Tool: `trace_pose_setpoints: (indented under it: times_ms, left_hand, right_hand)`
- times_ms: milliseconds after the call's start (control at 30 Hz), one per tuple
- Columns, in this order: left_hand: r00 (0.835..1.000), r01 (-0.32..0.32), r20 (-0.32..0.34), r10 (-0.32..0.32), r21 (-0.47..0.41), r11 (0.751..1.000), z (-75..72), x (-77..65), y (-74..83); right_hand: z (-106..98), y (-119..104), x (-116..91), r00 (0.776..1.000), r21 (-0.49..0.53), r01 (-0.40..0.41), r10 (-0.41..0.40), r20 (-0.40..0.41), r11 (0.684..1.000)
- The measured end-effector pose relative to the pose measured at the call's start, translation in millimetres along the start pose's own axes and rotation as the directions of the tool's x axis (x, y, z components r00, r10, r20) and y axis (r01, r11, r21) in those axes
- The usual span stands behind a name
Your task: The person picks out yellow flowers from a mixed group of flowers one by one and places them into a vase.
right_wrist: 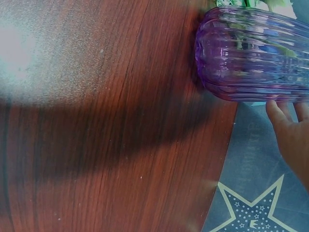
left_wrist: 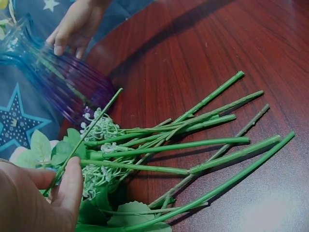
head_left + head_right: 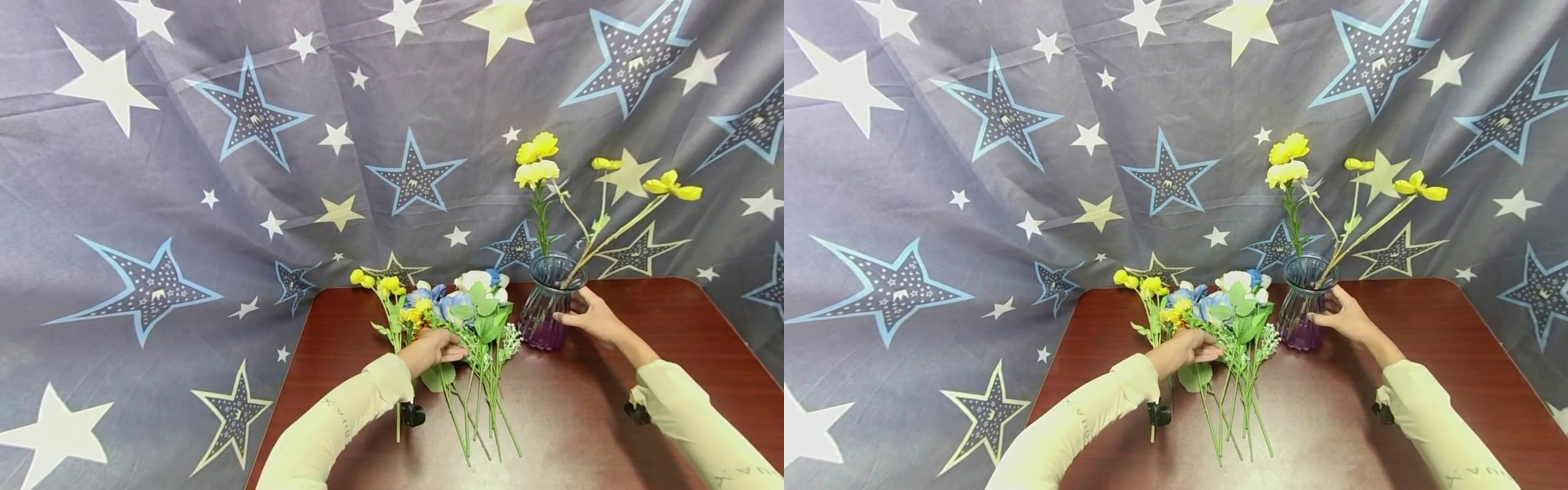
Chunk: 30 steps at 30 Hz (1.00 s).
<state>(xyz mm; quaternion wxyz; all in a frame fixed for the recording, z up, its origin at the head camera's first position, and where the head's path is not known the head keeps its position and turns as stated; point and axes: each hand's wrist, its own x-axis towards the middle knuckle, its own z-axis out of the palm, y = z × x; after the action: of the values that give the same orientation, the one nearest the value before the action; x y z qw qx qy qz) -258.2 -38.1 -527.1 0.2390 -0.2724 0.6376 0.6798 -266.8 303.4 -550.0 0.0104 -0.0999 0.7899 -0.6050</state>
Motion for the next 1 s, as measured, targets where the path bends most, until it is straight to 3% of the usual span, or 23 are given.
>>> trace_pose_setpoints:
  times_ms: [300,1000]
  left_hand:
    - [0.999,-0.032,-0.012,0.032,0.042,0.999,-5.1,-2.3,4.5]
    - [0.997,-0.055,0.056,0.049,0.118,0.992,-13.8,-5.6,8.9]
  right_hand:
    - [-2,1,1,1.0,-0.008,0.006,-0.006,0.003,1.0]
    - [-1,0,-1,1.0,-0.009,-0.009,0.009,0.016,1.0]
